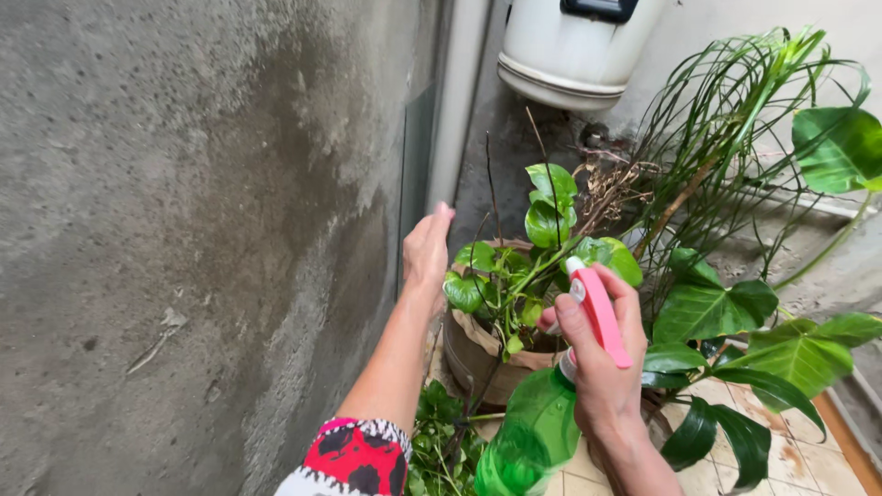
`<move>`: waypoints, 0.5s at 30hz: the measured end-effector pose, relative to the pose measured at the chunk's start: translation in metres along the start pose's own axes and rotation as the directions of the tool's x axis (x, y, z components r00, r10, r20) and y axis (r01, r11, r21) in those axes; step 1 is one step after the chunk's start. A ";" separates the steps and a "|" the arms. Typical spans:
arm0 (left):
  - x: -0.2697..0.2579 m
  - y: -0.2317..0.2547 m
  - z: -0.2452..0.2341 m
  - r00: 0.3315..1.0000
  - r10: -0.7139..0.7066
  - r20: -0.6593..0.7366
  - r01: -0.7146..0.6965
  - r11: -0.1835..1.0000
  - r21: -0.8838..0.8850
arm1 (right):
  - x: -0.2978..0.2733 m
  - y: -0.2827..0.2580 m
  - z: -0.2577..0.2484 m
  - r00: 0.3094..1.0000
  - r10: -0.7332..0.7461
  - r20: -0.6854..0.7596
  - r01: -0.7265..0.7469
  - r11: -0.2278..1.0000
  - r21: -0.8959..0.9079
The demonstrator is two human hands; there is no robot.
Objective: The person uses a green spray bottle to mist water onto the leaves of several potted plants. They systematically move from a large-leafed plant to smaller seedlings in plastic bottles, and then to a climbing vine, ensuring the foliage is wet.
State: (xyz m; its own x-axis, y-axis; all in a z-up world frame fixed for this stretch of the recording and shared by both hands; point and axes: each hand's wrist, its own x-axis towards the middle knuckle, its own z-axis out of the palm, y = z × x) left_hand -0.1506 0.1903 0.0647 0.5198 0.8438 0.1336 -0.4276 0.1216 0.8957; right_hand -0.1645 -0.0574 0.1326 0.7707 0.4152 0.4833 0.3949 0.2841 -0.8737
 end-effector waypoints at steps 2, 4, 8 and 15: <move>0.004 -0.023 -0.011 0.997 -0.032 -0.074 0.050 0.963 0.264 | -0.010 0.014 -0.005 0.997 0.078 0.004 -0.077 0.995 -0.067; -0.003 -0.041 -0.018 0.987 -0.141 -0.079 0.159 0.935 0.316 | -0.022 0.030 -0.008 0.992 0.130 -0.006 -0.130 0.987 -0.097; -0.031 -0.046 -0.018 0.866 -0.489 0.102 0.479 0.871 0.112 | -0.042 0.052 -0.013 0.980 0.200 -0.019 -0.201 0.978 -0.063; -0.039 -0.063 -0.019 0.895 -0.414 0.167 0.421 0.907 -0.007 | -0.065 0.070 -0.015 0.974 0.181 0.138 -0.157 0.973 -0.171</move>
State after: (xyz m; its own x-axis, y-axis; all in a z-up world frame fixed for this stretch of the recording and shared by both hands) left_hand -0.1583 0.1600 -0.0050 0.7655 0.6174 -0.1811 -0.1738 0.4694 0.8657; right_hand -0.1791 -0.0770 0.0391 0.7528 0.5753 0.3199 0.3490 0.0632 -0.9350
